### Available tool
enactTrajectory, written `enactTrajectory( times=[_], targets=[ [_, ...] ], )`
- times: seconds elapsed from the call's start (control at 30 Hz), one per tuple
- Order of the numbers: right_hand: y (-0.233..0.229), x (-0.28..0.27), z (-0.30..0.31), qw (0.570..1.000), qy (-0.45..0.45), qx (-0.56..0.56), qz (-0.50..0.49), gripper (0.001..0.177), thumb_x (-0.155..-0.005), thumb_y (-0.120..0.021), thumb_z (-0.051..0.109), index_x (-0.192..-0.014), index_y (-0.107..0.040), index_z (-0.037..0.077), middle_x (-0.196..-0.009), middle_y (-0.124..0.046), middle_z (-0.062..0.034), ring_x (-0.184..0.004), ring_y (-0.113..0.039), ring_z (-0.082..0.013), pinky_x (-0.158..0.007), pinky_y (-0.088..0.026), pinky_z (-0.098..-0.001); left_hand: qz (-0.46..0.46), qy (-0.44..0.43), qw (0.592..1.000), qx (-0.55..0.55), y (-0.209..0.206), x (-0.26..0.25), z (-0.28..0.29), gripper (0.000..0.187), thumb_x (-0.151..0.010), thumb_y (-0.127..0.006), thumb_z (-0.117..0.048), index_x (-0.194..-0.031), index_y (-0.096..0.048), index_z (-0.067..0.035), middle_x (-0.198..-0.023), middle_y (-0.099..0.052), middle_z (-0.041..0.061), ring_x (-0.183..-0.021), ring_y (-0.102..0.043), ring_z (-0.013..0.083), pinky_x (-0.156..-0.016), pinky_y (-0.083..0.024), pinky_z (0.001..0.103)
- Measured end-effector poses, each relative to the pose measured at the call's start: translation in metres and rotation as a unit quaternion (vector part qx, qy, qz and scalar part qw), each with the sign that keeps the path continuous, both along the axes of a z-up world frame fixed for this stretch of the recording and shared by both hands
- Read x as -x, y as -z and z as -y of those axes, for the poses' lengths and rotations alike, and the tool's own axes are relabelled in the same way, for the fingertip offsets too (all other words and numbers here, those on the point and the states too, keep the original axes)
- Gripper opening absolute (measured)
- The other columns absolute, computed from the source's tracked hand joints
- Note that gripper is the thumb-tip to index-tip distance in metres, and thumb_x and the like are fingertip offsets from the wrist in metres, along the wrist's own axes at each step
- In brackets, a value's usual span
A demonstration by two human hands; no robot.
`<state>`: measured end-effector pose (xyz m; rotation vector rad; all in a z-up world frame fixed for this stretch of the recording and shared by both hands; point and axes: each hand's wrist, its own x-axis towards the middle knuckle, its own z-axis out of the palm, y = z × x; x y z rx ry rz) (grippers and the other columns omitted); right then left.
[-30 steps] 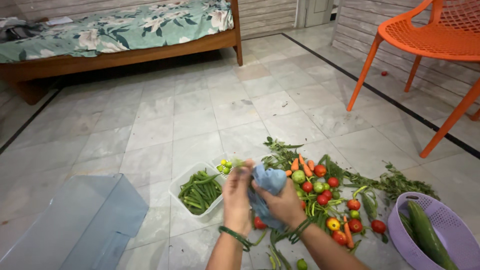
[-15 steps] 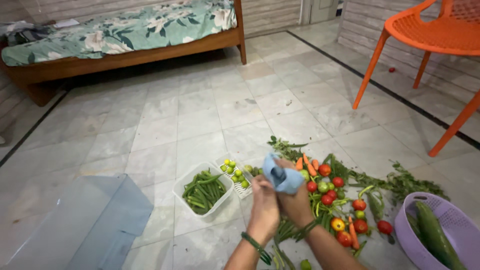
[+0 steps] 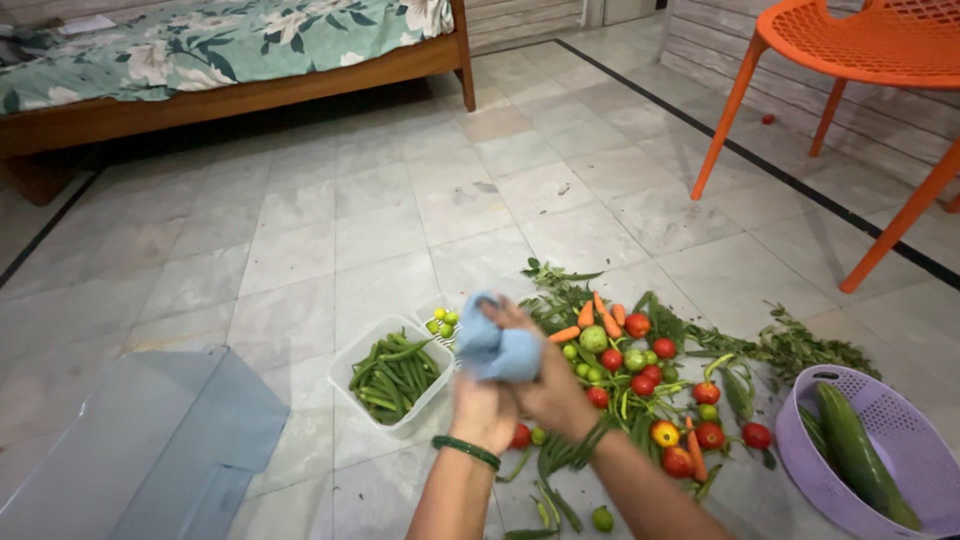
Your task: The person wipes green beans with a blue cloth and places them into a white plastic container. The person also wipes other vegetables like tomatoes and carrots on the floor.
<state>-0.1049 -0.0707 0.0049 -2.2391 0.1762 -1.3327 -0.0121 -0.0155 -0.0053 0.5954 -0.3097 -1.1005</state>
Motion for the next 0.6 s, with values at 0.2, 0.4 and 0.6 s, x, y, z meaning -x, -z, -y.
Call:
enactTrajectory(
  times=[0.2, 0.4, 0.6],
  targets=[
    [-0.011, -0.006, -0.003, 0.968, -0.054, -0.216, -0.116, 0.054, -0.072, -0.080, 0.004, -0.125, -0.067, 0.006, -0.133, -0.068, -0.0109, -0.122, -0.068, -0.0235, -0.103, -0.053, -0.0368, -0.030, -0.039, 0.998, 0.041, 0.004, -0.038, 0.005, 0.051, -0.105, -0.045, -0.038, -0.154, -0.050, -0.028, -0.134, -0.056, -0.003, -0.121, -0.054, 0.0172, -0.107, -0.042, 0.039],
    [0.047, -0.024, 0.022, 0.949, -0.017, -0.281, -0.143, 0.039, -0.070, -0.077, 0.001, -0.108, -0.074, 0.009, -0.101, -0.080, -0.0059, -0.093, -0.074, -0.0146, -0.086, -0.059, -0.0319, -0.043, -0.074, 0.996, 0.032, 0.057, -0.065, 0.032, 0.048, -0.105, -0.054, -0.040, -0.146, -0.052, -0.014, -0.130, -0.061, -0.002, -0.116, -0.058, 0.0135, -0.100, -0.046, 0.036],
    [0.135, -0.054, 0.065, 0.929, 0.092, -0.339, -0.121, 0.027, -0.072, -0.076, 0.008, -0.098, -0.073, 0.003, -0.088, -0.076, -0.0058, -0.080, -0.070, -0.0139, -0.071, -0.058, -0.0328, -0.098, -0.084, 0.992, -0.013, 0.124, -0.043, 0.052, 0.050, -0.102, -0.056, -0.036, -0.144, -0.053, -0.009, -0.120, -0.064, 0.005, -0.109, -0.062, 0.0193, -0.099, -0.049, 0.040]
  ],
)
